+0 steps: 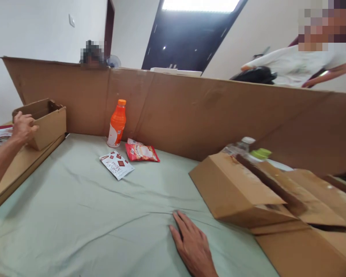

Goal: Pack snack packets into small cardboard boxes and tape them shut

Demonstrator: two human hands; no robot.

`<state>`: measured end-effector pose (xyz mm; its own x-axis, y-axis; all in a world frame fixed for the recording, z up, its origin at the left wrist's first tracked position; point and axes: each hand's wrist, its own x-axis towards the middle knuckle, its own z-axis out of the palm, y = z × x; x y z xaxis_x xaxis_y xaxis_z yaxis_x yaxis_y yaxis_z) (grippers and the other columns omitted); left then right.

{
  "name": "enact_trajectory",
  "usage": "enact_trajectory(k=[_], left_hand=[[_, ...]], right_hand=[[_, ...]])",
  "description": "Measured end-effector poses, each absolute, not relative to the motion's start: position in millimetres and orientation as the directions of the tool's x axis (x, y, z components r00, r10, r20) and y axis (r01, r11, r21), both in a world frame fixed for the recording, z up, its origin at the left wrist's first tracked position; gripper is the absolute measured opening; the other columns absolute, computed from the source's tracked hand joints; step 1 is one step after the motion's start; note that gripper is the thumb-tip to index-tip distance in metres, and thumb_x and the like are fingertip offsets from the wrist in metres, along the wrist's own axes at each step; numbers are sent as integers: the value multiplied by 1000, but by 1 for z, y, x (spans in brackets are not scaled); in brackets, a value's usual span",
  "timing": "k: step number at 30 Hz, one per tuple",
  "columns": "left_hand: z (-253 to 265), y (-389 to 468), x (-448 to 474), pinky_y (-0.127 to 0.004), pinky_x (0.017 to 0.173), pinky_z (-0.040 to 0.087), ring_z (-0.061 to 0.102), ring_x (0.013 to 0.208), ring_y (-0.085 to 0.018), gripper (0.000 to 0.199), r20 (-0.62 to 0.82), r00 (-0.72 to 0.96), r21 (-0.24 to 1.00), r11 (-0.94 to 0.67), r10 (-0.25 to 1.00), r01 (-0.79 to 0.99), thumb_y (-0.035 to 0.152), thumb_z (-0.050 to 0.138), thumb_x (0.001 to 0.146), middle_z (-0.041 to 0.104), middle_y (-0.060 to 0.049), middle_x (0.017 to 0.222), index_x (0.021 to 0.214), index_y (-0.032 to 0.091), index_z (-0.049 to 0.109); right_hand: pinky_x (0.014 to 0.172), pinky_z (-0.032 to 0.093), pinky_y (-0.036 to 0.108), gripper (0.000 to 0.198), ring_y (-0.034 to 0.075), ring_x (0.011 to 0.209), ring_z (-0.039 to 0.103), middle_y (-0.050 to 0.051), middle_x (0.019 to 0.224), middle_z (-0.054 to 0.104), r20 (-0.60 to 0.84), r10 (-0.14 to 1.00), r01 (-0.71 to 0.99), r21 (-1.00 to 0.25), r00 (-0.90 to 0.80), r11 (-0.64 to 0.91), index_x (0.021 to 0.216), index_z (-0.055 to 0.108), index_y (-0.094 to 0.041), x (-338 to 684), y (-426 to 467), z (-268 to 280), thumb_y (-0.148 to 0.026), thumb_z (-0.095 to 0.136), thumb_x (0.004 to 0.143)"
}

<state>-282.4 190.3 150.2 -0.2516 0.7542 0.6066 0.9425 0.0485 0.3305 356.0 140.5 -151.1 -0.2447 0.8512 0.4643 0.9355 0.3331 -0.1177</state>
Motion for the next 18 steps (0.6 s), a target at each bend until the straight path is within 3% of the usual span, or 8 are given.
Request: enact_trajectory(k=[3,5,7,10,11,15,18], left_hand=[[140,151,-252,-64,126,31,54,141,-37,52,600,-186,310,-12,778,951,60,55,100,66,-8,140,95,12,72],[131,112,-222,-62,123,39,61,134,-37,56,580,-123,309,-78,805,948,71,51,91,69,-5,137,84,18,70],[118,70,-187,-53,118,49,68,127,-31,42,537,-33,311,-162,843,937,67,56,89,72,1,137,86,29,73],[98,19,-136,-46,106,61,70,128,-28,17,488,172,318,-358,856,878,43,58,96,68,8,144,96,41,75],[92,8,-120,-43,103,63,69,129,-27,18,472,224,323,-404,853,856,36,57,97,66,8,146,99,41,74],[77,-10,-69,-41,107,62,63,138,-26,31,407,376,326,-517,832,792,17,54,97,60,4,154,109,41,71],[70,-14,-49,-46,108,61,56,144,-31,50,462,363,351,-542,809,763,25,60,97,44,0,167,142,45,57]], right_hand=[[102,52,50,48,32,125,67,16,138,72,483,843,931,-134,-238,340,127,73,-19,354,140,-149,-41,39,102],[102,52,51,45,32,125,67,16,138,72,488,843,924,-168,-226,345,126,73,-19,353,139,-148,-40,41,102],[102,51,51,43,32,126,66,16,138,71,482,852,911,-225,-204,345,126,73,-21,352,139,-147,-39,44,101],[104,51,52,42,32,129,65,15,138,71,460,875,874,-354,-148,334,125,74,-22,350,141,-144,-41,47,99],[105,50,54,42,32,129,64,15,138,71,446,887,852,-411,-121,323,123,75,-22,349,141,-140,-45,48,99],[111,49,57,56,34,131,65,16,139,71,325,946,619,-738,-24,269,121,77,-21,337,140,-109,-64,49,98],[109,54,51,63,31,129,67,14,140,71,221,974,279,-933,-54,227,133,72,-22,317,133,-73,-66,39,104]])
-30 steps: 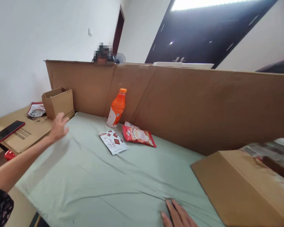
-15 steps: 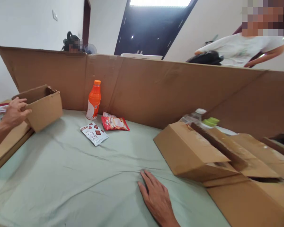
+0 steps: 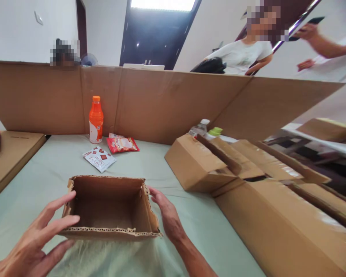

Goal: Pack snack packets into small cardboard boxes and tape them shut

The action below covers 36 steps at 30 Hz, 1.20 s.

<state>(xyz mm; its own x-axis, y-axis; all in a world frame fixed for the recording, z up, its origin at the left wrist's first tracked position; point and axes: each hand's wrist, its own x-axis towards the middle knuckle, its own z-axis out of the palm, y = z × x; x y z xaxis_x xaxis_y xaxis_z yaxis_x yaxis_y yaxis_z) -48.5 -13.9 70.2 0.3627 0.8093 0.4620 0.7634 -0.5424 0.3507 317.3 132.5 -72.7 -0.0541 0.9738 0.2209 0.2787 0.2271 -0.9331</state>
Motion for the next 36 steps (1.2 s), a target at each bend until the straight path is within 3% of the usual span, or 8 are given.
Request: enact_trajectory(k=[4,8,11,16,22,25,30,36], left_hand=[[58,-14,-57,-62,116,51,45,151,-41,59,573,125,526,-481,810,702,51,50,102,26,-2,176,160,46,37],[33,33,-88,-54,112,55,67,129,-32,49,368,-173,677,-136,913,724,50,31,109,54,-8,158,150,33,52],[3,100,-100,-53,106,59,68,126,-34,54,239,-203,642,2,950,767,55,36,108,67,-15,141,138,19,62],[-50,193,-84,-54,104,57,66,122,-29,37,240,-177,570,9,955,821,38,69,102,65,-12,137,132,18,64],[-84,209,-75,-55,106,55,65,123,-30,37,280,-184,473,32,942,881,37,70,102,65,-11,136,133,18,64],[-87,205,-76,-57,108,53,63,126,-31,36,304,-145,422,4,941,907,36,70,101,65,-11,137,131,18,64],[-86,205,-76,-57,109,52,63,128,-31,34,320,-119,378,-12,940,926,34,71,101,65,-11,137,129,18,66],[-87,209,-76,-56,108,53,64,126,-30,33,309,-159,442,6,938,897,36,70,101,65,-11,136,128,18,66]], right_hand=[[100,59,48,63,30,113,74,11,123,79,169,968,53,-982,-187,182,123,77,-24,297,120,-40,-69,38,103],[86,63,45,66,31,99,76,12,98,82,100,983,131,-984,-155,121,102,82,-21,293,127,-39,-71,39,102],[78,63,42,64,29,88,75,12,91,81,190,970,345,-909,-153,232,100,80,-20,291,156,-48,-63,33,105],[97,58,46,48,30,117,69,13,131,74,265,936,616,-704,-231,352,134,69,-19,269,242,-52,-36,54,91],[123,28,54,78,35,155,33,22,168,39,263,914,827,-402,-308,394,157,45,-9,225,344,-47,-5,57,80],[121,27,51,70,36,152,36,26,167,40,239,916,861,-328,-322,389,155,47,-6,206,379,-43,-1,53,86],[112,39,49,40,31,130,60,17,139,68,188,940,872,-355,-285,336,137,64,-13,214,390,-24,-19,55,99],[88,53,40,30,31,98,73,12,98,81,116,972,765,-601,-206,233,106,76,-17,302,307,20,-29,58,85]])
